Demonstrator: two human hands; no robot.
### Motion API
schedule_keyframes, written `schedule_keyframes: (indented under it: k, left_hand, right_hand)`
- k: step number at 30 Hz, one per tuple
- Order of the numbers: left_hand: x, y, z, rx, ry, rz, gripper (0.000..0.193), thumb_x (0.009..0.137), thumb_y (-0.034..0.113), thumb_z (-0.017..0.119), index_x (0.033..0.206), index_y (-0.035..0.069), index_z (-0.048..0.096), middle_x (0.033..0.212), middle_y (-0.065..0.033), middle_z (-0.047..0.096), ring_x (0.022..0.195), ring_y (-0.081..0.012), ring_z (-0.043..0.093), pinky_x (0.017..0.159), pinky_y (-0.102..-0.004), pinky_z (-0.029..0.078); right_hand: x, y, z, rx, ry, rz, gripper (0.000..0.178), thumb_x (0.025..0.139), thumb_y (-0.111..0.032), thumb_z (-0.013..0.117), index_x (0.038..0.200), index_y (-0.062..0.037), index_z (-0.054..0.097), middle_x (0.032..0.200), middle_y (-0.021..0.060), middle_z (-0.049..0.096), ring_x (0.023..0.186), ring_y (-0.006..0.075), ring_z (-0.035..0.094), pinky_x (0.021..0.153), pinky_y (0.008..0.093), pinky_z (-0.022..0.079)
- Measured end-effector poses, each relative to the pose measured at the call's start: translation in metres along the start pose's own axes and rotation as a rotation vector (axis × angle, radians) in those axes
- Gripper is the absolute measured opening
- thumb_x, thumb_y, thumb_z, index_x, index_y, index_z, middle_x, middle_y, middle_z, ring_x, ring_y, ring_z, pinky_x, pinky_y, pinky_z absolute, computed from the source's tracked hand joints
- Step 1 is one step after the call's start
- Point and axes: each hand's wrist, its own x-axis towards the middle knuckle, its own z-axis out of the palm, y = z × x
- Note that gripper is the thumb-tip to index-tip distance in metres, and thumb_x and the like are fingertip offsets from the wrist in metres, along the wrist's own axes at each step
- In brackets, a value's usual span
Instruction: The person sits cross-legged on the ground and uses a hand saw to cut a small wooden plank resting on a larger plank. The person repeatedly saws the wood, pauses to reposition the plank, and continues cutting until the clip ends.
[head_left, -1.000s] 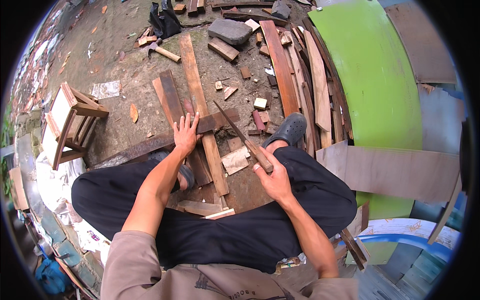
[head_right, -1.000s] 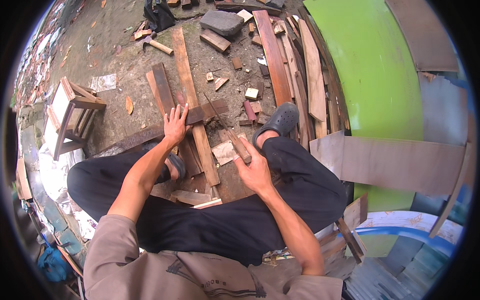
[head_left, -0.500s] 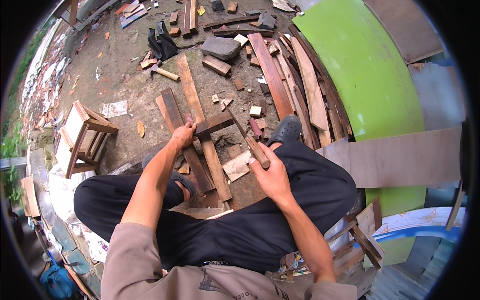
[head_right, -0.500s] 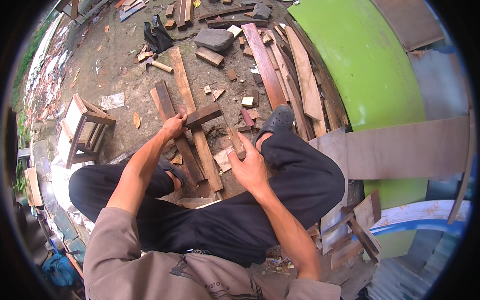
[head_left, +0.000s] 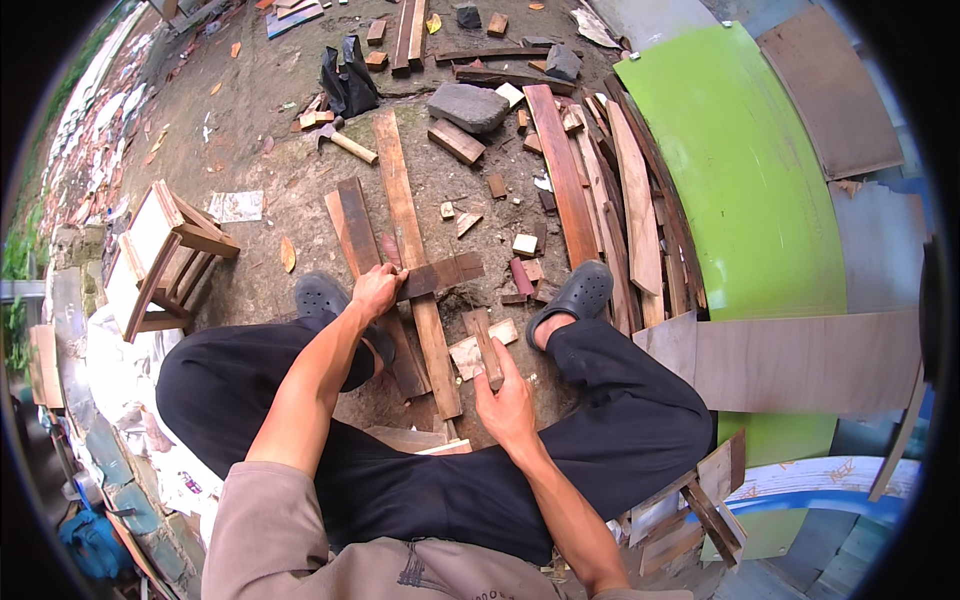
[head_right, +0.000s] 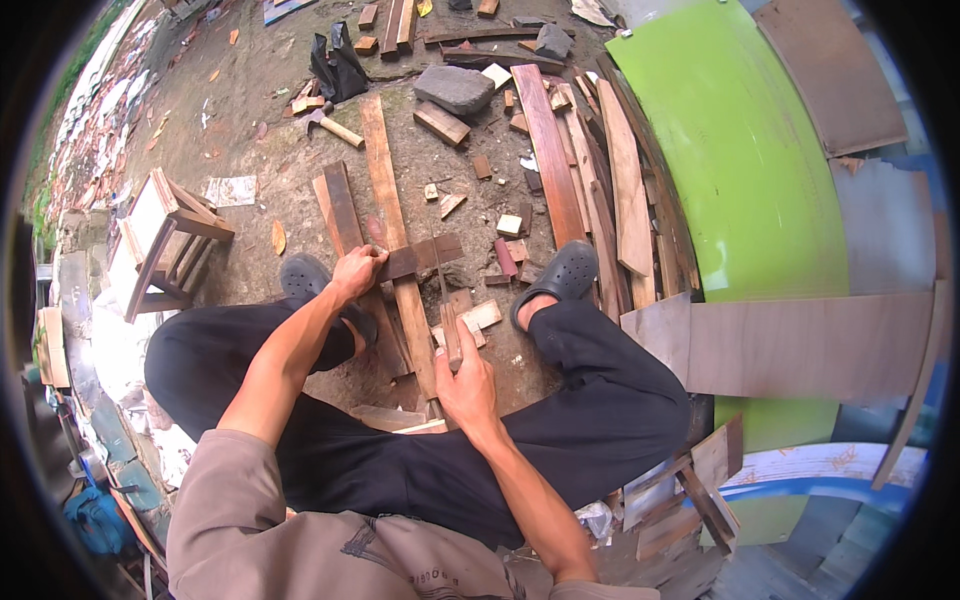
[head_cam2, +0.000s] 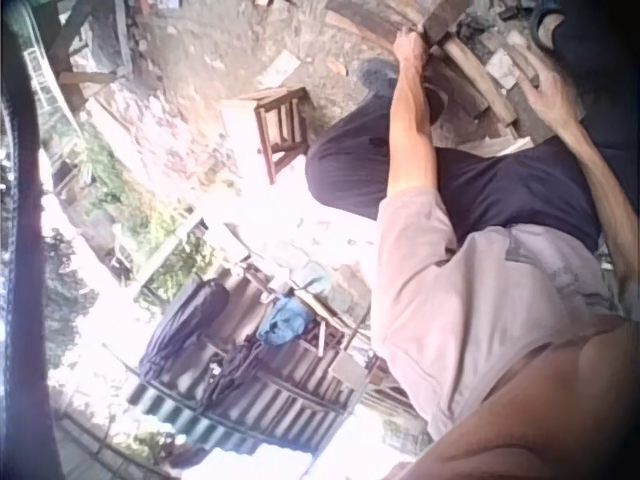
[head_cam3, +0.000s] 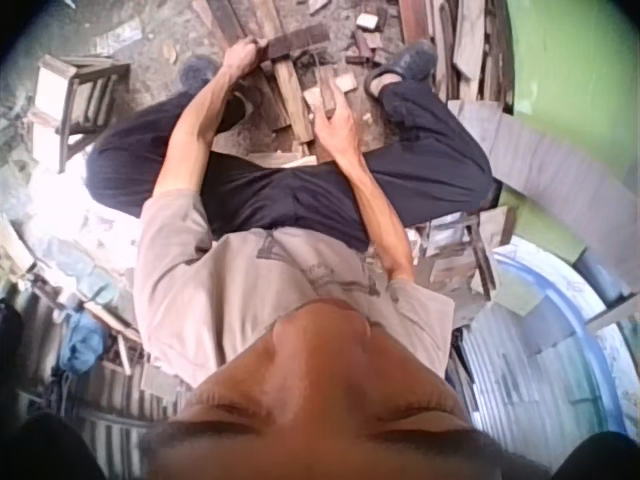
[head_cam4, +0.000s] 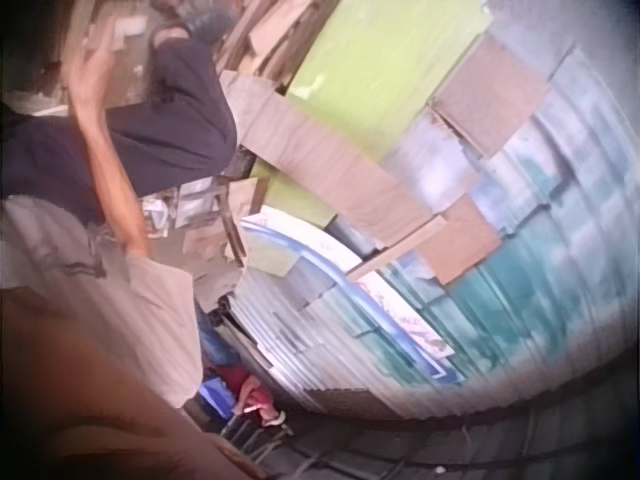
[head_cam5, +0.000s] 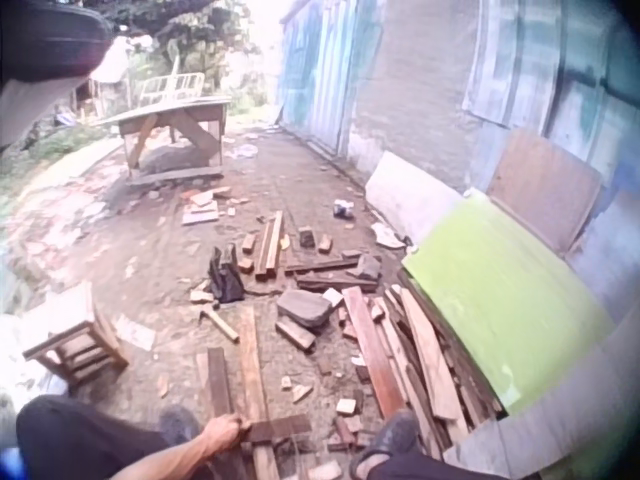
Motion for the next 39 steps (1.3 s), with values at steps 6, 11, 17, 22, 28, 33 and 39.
schedule_keyframes:
  k: [6,11,17,22,28,33,39]
  left_hand:
    - [0.001,0.031,0.008,-0.008,0.23,-0.074,0.052,0.089,0.04,0.065,0.126,0.004,0.061,0.116,-0.016,0.062,0.111,-0.0333,0.06,0.093,-0.0476,0.048]
    - [0.016,0.06,0.028,-0.022,0.463,-0.047,0.057,0.09,0.045,0.066,0.127,0.001,0.057,0.119,-0.0166,0.061,0.118,-0.0329,0.057,0.103,-0.0436,0.04]
    - [0.06,0.067,0.033,-0.221,0.434,-0.2,0.033,0.097,0.036,0.059,0.106,0.006,0.067,0.108,-0.0133,0.063,0.107,-0.0303,0.058,0.094,-0.0435,0.04]
    - [0.076,0.074,0.039,-0.202,0.492,-0.22,0.034,0.095,0.038,0.059,0.101,0.006,0.068,0.105,-0.0127,0.063,0.105,-0.0294,0.058,0.094,-0.0439,0.038]
    - [0.078,0.073,0.039,-0.132,0.528,-0.221,0.032,0.092,0.039,0.061,0.092,0.007,0.065,0.091,-0.0122,0.064,0.096,-0.029,0.06,0.093,-0.0455,0.037]
    - [0.078,0.078,0.036,-0.146,0.513,-0.247,0.033,0.09,0.04,0.061,0.091,0.007,0.065,0.089,-0.0117,0.062,0.096,-0.029,0.06,0.092,-0.0456,0.037]
    - [0.08,0.077,0.036,-0.113,0.481,-0.244,0.034,0.09,0.041,0.063,0.091,0.007,0.066,0.093,-0.0118,0.062,0.097,-0.029,0.059,0.093,-0.0459,0.037]
  right_hand:
    - [0.002,0.034,-0.002,0.068,0.02,-0.014,0.054,0.096,-0.014,0.063,0.146,-0.0012,0.05,0.127,0.0229,0.068,0.117,0.0299,0.068,0.1,0.0384,0.05]
    - [0.002,0.088,-0.002,0.267,-0.122,0.173,0.053,0.098,-0.014,0.062,0.148,-0.0045,0.05,0.114,0.0133,0.072,0.096,0.0199,0.067,0.086,0.0334,0.052]
    - [0.011,0.091,0.021,0.116,-0.016,0.22,0.048,0.102,-0.013,0.058,0.149,-0.0067,0.052,0.075,-0.0008,0.058,0.062,0.0049,0.046,0.055,0.026,0.039]
    - [0.013,0.087,0.029,0.054,0.106,0.189,0.043,0.104,-0.017,0.058,0.145,-0.0057,0.058,0.07,-0.0021,0.053,0.06,0.007,0.044,0.056,0.0287,0.038]
    - [0.008,0.12,0.029,0.025,0.124,-0.053,0.042,0.104,-0.016,0.059,0.143,-0.0011,0.058,0.097,0.006,0.072,0.074,0.007,0.055,0.067,0.0259,0.047]
    - [0.003,0.12,0.023,0.084,0.063,0.166,0.041,0.104,-0.012,0.059,0.143,-0.0002,0.058,0.119,0.0137,0.073,0.085,0.0084,0.061,0.075,0.0257,0.05]
    - [0.003,0.12,0.019,0.115,0.079,0.202,0.04,0.102,-0.013,0.059,0.139,0.0,0.061,0.127,0.0221,0.07,0.114,0.0267,0.071,0.093,0.0344,0.054]
